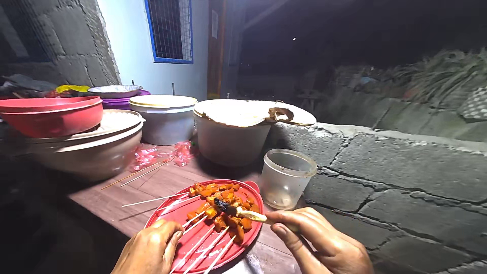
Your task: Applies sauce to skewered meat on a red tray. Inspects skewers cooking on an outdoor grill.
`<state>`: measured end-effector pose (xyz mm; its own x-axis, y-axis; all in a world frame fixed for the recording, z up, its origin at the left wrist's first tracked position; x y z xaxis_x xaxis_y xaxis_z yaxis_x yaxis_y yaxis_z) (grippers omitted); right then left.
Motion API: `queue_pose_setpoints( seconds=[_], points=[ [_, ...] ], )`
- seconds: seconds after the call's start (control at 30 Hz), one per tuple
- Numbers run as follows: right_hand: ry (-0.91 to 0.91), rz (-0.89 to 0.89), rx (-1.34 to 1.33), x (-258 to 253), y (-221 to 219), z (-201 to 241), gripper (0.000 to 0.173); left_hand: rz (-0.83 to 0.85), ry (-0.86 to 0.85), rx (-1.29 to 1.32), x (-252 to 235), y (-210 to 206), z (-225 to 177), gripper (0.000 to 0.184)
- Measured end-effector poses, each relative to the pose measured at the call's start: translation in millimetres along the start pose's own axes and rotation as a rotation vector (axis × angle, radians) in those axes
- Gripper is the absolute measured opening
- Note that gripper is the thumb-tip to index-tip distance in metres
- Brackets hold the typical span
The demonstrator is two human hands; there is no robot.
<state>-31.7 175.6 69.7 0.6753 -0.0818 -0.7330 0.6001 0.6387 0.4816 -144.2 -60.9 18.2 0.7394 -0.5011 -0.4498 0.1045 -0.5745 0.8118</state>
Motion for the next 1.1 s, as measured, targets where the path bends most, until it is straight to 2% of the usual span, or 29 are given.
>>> queue_pose_setpoints(
  seconds=[0.17, 0.43, 0.63, 0.7, 0.77, 0.9, 1.0, 1.1],
  points=[
    [0.007, 0.060, -0.026, 3, -7, 5, 0.021, -0.007, -0.017, -0.002, -1, 0, -2, 0.025],
    [-0.069, -0.082, 0.105, -2, 0, -45, 0.024, 0.002, -0.031, 0.013, -1, 1, 0, 0.025],
    [-0.044, 0.048, -0.075, -1, -5, -16, 0.021, -0.024, -0.049, 0.018, -1, 1, 0, 0.025],
    [-0.001, 0.068, -0.015, -3, -3, -14, 0.022, -0.033, -0.052, 0.021, -2, 2, 0, 0.025],
    [0.006, 0.021, 0.057, -8, 11, -18, 0.022, -0.035, -0.052, 0.030, -3, 3, 0, 0.025],
    [-0.012, -0.158, 0.010, -26, 69, -19, 0.021, -0.025, -0.054, 0.053, -3, 4, 0, 0.025],
    [-0.001, -0.244, 0.214, -44, 101, -29, 0.027, 0.012, -0.057, 0.069, -3, 4, 0, 0.024],
    [-0.003, -0.130, 0.531, -74, 102, -46, 0.030, 0.042, -0.058, 0.080, -3, 2, 0, 0.022]
  ],
)
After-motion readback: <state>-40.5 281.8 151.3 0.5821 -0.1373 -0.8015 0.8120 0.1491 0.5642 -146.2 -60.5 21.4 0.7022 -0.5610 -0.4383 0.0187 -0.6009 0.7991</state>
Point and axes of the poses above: each hand's wrist, its own x-axis away from the middle knuckle, its own y-axis out of the back of the hand, z = x × y, the point moved 7 cm from there along -x, towards the middle knuckle, and after that the axes turned 3 degrees about y, right-handed, at the moved point
